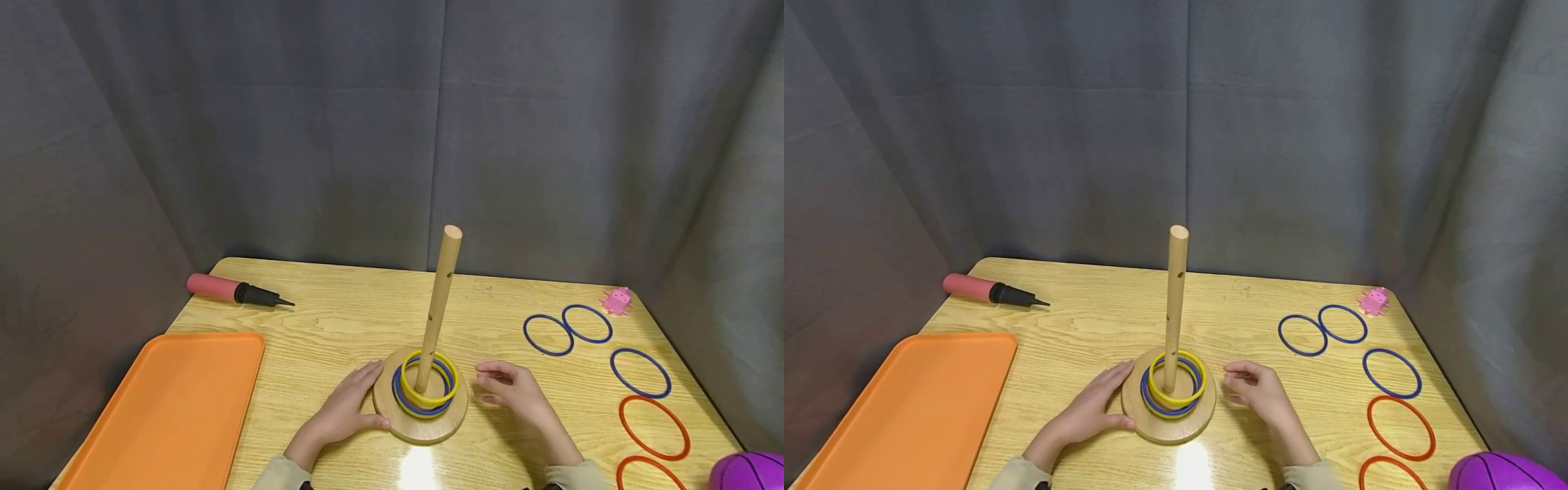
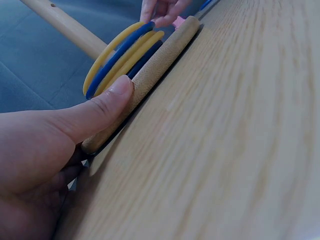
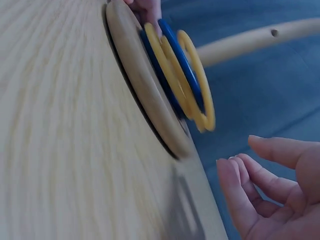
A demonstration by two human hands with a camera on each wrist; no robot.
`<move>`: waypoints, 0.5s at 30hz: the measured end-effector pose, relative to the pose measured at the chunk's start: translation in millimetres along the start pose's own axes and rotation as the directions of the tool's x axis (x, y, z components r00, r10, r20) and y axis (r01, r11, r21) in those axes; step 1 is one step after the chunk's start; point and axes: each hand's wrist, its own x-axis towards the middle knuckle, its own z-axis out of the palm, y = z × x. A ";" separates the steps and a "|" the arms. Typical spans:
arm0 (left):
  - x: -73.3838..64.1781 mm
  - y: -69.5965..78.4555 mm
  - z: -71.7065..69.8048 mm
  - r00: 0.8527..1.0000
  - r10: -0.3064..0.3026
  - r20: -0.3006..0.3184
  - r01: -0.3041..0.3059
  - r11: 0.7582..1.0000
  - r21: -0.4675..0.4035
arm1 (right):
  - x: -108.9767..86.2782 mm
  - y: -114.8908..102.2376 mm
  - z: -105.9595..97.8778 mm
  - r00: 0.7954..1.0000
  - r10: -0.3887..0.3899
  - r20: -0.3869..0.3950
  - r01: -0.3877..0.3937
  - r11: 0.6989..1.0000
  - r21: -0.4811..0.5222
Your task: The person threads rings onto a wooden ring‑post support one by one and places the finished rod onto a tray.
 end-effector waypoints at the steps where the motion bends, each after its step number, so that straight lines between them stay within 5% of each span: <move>1: -0.1 -0.2 0.1 1.000 -0.003 0.001 0.003 1.000 0.000 | -3.8 0.5 -4.1 1.000 0.000 -0.012 -0.001 1.000 -0.005; 8: 0.3 -1.2 0.6 1.000 -0.014 0.011 0.014 1.000 0.006 | -37.9 9.2 -36.8 0.991 0.003 -0.131 -0.010 0.998 -0.055; 15: -0.2 -2.0 0.6 1.000 -0.023 0.016 0.023 1.000 -0.006 | -71.8 17.6 -72.8 0.962 0.039 -0.270 -0.065 0.994 -0.091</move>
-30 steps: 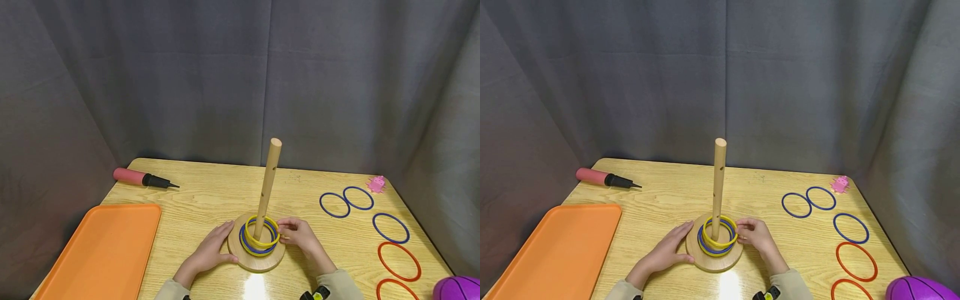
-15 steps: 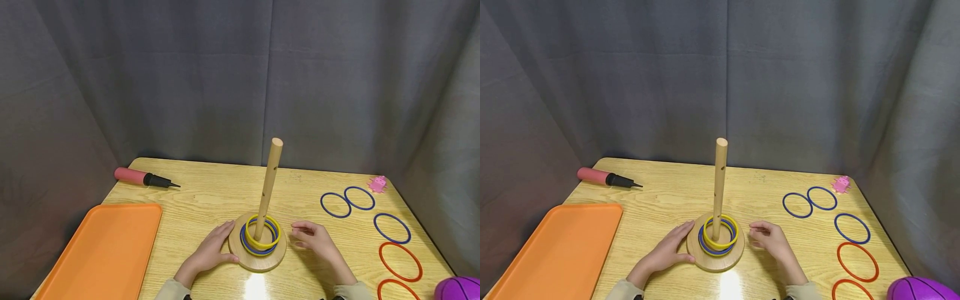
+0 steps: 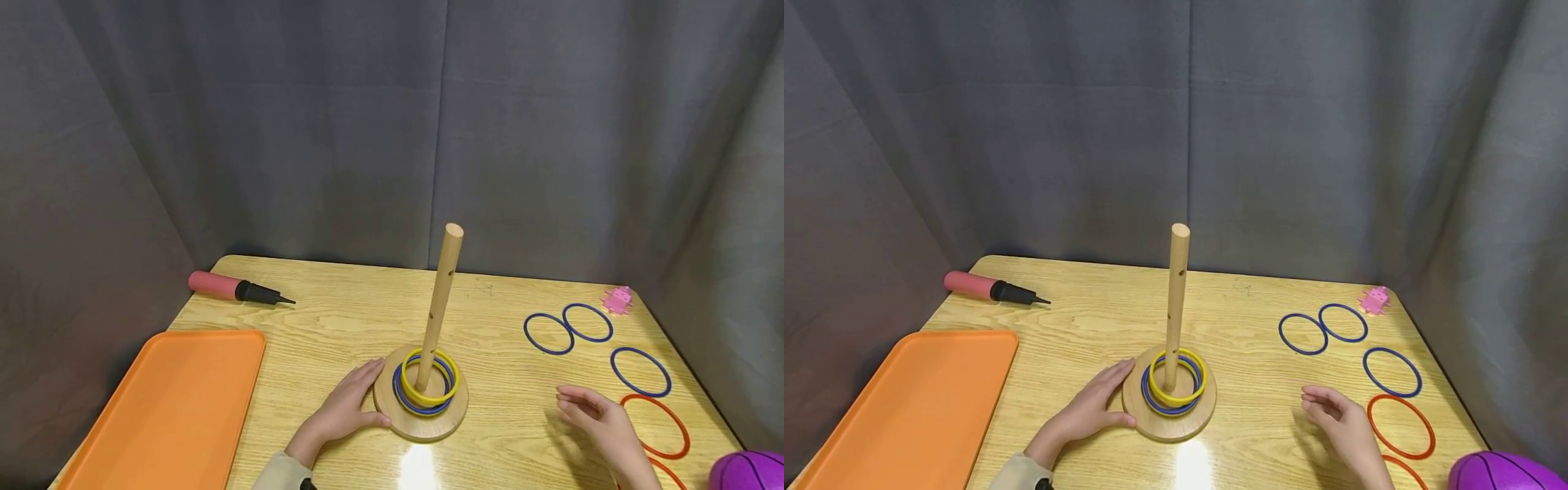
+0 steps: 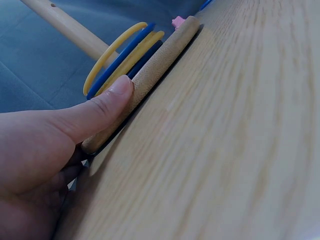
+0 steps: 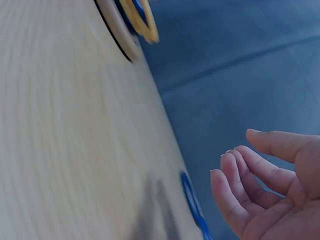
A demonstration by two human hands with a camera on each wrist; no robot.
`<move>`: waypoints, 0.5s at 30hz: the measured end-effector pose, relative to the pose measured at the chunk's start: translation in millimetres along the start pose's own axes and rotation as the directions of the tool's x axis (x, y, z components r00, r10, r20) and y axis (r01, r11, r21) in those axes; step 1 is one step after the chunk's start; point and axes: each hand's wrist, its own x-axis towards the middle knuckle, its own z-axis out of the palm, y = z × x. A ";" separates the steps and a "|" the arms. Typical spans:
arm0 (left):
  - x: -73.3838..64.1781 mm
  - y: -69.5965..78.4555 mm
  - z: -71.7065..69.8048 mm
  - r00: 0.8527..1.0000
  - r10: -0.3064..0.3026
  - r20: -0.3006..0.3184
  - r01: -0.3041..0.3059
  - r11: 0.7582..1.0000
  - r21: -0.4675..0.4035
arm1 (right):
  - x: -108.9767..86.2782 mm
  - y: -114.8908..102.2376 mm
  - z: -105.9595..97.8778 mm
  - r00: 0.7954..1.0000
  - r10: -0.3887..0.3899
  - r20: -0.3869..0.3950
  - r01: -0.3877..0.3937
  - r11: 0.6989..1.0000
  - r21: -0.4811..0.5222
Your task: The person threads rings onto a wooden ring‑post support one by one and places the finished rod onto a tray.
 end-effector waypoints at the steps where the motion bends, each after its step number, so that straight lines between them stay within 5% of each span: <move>1: -0.1 -0.1 -0.1 1.000 -0.001 -0.001 0.001 1.000 -0.001 | -2.2 1.5 -6.3 1.000 -0.006 -0.017 0.006 1.000 -0.017; 5: -0.9 -0.5 -0.1 1.000 -0.002 -0.009 0.002 1.000 0.000 | -9.5 7.1 -29.3 0.991 -0.088 -0.097 0.070 0.982 -0.175; 9: -1.7 -0.4 0.2 1.000 0.003 -0.017 -0.003 1.000 0.001 | -15.4 14.5 -50.1 0.972 -0.170 -0.163 0.092 0.910 -0.405; 15: -1.4 -0.2 0.6 1.000 0.015 -0.019 -0.015 1.000 0.006 | -21.5 28.3 -76.3 0.981 -0.085 -0.175 -0.038 0.798 -0.602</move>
